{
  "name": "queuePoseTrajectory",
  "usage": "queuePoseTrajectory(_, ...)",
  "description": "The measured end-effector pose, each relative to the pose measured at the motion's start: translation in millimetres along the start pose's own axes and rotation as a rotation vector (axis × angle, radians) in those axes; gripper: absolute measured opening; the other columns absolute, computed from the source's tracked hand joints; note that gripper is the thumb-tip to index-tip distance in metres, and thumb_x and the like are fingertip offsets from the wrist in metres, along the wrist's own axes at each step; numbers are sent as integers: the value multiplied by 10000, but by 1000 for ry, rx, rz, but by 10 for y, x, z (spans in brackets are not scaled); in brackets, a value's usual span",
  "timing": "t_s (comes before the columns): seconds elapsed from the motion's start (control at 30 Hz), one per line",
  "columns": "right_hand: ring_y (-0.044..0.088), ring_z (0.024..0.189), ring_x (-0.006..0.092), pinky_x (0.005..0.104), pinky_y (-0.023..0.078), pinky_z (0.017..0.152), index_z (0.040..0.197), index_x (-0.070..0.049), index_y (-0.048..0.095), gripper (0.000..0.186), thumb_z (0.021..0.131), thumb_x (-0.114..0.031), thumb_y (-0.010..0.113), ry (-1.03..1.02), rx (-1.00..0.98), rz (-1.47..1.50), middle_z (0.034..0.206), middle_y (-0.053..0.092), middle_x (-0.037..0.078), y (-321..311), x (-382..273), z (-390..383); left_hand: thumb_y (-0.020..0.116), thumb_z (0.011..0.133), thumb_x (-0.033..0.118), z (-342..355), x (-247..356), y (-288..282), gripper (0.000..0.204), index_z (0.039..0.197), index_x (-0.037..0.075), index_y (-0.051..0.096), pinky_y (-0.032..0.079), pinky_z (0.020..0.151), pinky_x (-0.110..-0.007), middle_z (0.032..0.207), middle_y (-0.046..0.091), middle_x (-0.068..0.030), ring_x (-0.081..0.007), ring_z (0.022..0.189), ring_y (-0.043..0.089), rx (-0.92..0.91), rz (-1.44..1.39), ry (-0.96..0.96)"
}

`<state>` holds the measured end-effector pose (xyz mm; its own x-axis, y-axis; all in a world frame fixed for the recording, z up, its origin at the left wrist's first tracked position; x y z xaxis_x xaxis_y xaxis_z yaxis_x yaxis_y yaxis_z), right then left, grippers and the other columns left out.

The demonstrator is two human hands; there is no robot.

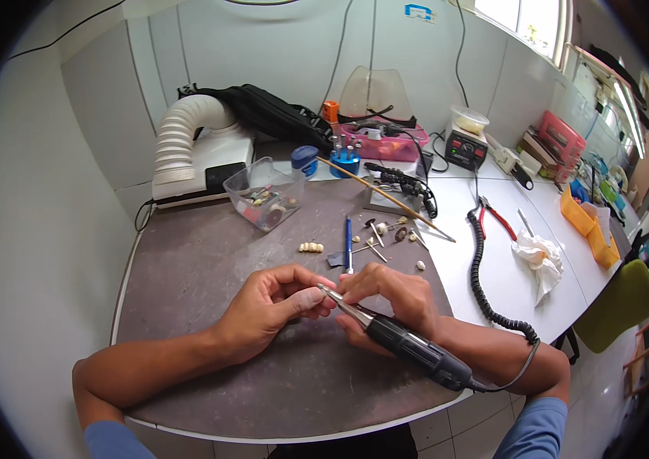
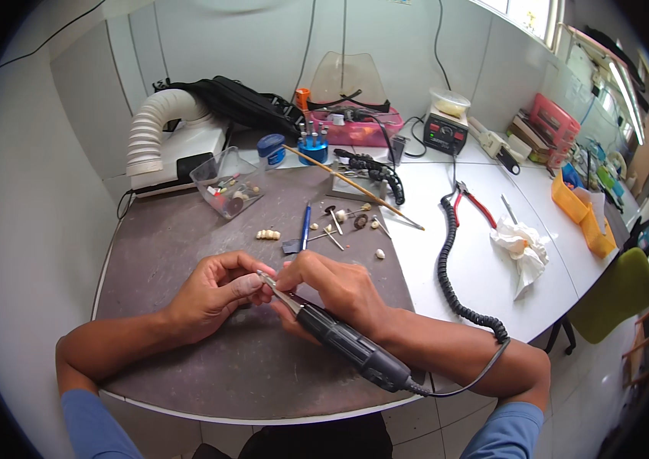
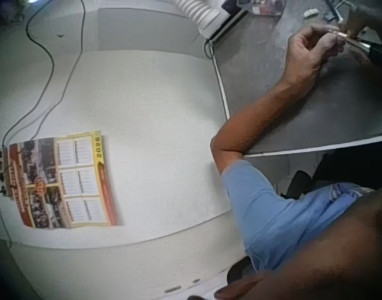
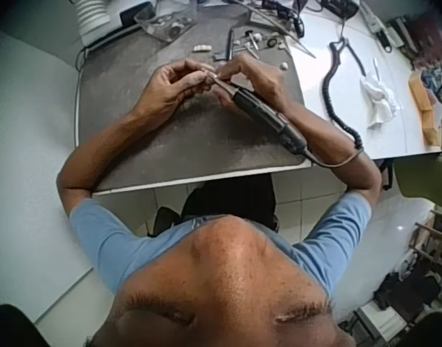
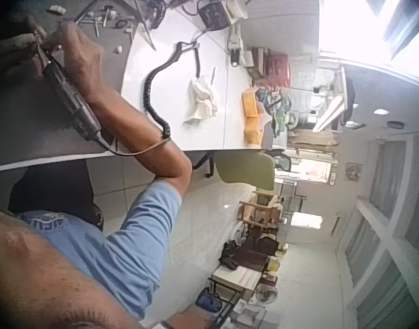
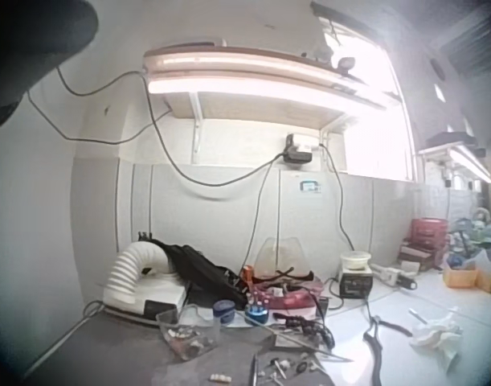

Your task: The person holds a dental prosthetic and uses a hand-held rotary polishing tool to smooth the surface of the artificial teeth and base. They move the rotating tip across different sections of the prosthetic, periodically holding it up to look at it, before placing it into a small clear container with other components.

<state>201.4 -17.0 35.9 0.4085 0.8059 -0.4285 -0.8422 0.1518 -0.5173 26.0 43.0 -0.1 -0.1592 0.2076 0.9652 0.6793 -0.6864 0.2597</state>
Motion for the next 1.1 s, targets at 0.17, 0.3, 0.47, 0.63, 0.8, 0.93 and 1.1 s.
queuePoseTrajectory(0.17,720,797,268,374,599,813,896,6,575,244,743,-27,762,59,-13,5,836,680,155,12,29,-33,638,959,117,-15,18,13,204,1125,-1,633,526,838,-265,991,687,-86,-129,914,651,-11,16,-17)
queuePoseTrajectory(0.3,713,782,269,384,601,821,904,6,566,249,743,-23,754,36,19,47,835,677,158,1,24,-37,625,970,130,-14,21,2,208,1134,1,629,521,839,-259,1001,703,-89,-119,934,660,-28,11,23)
queuePoseTrajectory(0.47,714,800,282,383,599,823,900,7,566,229,748,-10,736,58,5,54,845,679,158,-2,16,-59,634,963,139,-26,21,12,208,1125,9,625,510,851,-261,989,698,-86,-117,924,653,-10,-10,-3)
queuePoseTrajectory(0.63,719,845,292,366,597,775,904,-9,575,213,756,-16,728,81,-18,47,885,677,137,6,53,-74,652,948,147,7,5,13,213,1110,11,626,516,853,-274,985,693,-87,-133,919,656,-21,-37,-11)
queuePoseTrajectory(0.8,719,867,296,362,597,741,908,-30,584,219,758,-55,743,61,-11,39,883,665,125,1,20,-74,679,901,133,-24,48,39,185,1037,30,607,516,805,-266,917,655,-59,-119,834,635,45,-26,-22)
queuePoseTrajectory(0.93,717,853,289,357,588,720,912,-38,574,233,766,-82,750,76,23,22,872,661,125,0,33,-81,672,913,100,-15,18,-5,183,1066,14,618,532,859,-291,982,689,-99,-149,906,664,11,-69,-17)
queuePoseTrajectory(1.1,708,802,285,350,568,678,920,-41,562,253,780,-113,759,93,70,13,860,660,117,-14,21,-54,683,904,92,-16,25,-19,196,1059,33,579,521,842,-275,979,683,-82,-135,906,654,38,-82,8)
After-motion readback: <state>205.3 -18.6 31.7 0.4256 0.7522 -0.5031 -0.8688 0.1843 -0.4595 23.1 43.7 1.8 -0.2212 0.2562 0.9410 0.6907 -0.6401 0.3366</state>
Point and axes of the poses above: each hand's wrist, its own z-axis towards the middle knuckle, its own y-axis out of the palm, x = y × z, the point moved 4 cm from there along z, towards the middle knuckle
